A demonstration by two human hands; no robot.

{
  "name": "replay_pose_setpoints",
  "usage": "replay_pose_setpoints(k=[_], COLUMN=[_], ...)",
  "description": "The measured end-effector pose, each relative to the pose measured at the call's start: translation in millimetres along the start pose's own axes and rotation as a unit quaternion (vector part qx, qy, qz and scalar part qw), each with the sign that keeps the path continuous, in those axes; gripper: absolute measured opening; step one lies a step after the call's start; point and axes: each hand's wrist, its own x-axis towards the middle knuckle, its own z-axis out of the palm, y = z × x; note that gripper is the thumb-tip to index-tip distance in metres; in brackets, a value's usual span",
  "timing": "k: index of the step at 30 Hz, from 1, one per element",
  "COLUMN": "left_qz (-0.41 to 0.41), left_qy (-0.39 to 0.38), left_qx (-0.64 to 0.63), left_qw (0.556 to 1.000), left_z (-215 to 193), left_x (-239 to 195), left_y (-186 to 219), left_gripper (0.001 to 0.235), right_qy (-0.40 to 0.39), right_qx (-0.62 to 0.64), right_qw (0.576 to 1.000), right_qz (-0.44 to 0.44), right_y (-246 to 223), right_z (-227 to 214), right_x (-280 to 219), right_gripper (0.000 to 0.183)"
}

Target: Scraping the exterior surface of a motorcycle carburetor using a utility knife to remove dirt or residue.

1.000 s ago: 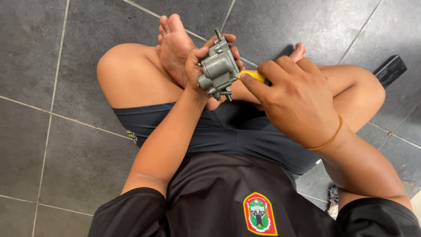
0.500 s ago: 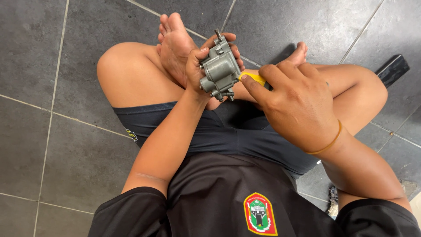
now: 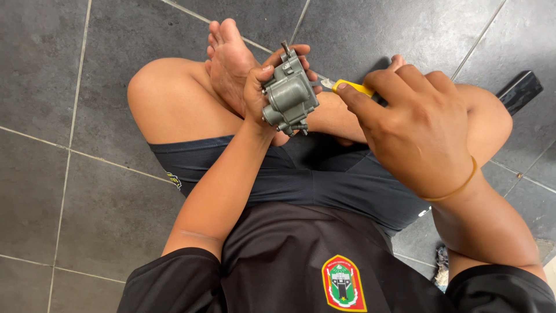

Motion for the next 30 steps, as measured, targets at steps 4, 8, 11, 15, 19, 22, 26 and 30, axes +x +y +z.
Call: replay_pose_setpoints(k=[4,8,11,15,19,22,26,30], left_qz=[0.005,-0.008,0.007,0.009,0.019,0.036,0.037,0.048], left_qy=[0.017,0.026,0.019,-0.026,-0.049,-0.06,-0.071,-0.066], left_qx=[-0.04,-0.061,-0.058,-0.054,-0.052,-0.038,-0.046,-0.04], left_qw=[0.999,0.998,0.998,0.998,0.997,0.997,0.996,0.996], left_z=[-8.0,-17.5,-14.1,-15.7,-13.9,-11.0,-17.7,-14.7], left_x=[3.2,1.0,-2.8,-7.3,-8.2,-8.5,-7.5,-6.7], left_y=[-5.4,-7.4,-6.8,-3.3,-1.6,-1.3,-3.6,-3.1], left_gripper=[0.059,0.057,0.055,0.053,0.049,0.046,0.044,0.045], right_qy=[0.037,0.062,0.023,-0.023,-0.041,-0.032,-0.017,-0.001], right_qx=[0.129,0.297,0.395,0.442,0.468,0.463,0.447,0.453], right_qw=[0.99,0.949,0.906,0.88,0.867,0.872,0.882,0.878], right_qz=[0.036,0.085,0.149,0.174,0.163,0.155,0.15,0.156], right_y=[-8.7,-19.8,-30.2,-46.3,-56.7,-61.3,-67.2,-70.9], right_z=[7.3,8.7,12.4,16.0,19.4,23.5,28.2,31.2], right_x=[-11.8,-18.2,-28.0,-37.4,-44.1,-45.4,-44.8,-45.8], right_gripper=[0.023,0.017,0.022,0.029,0.036,0.036,0.037,0.034])
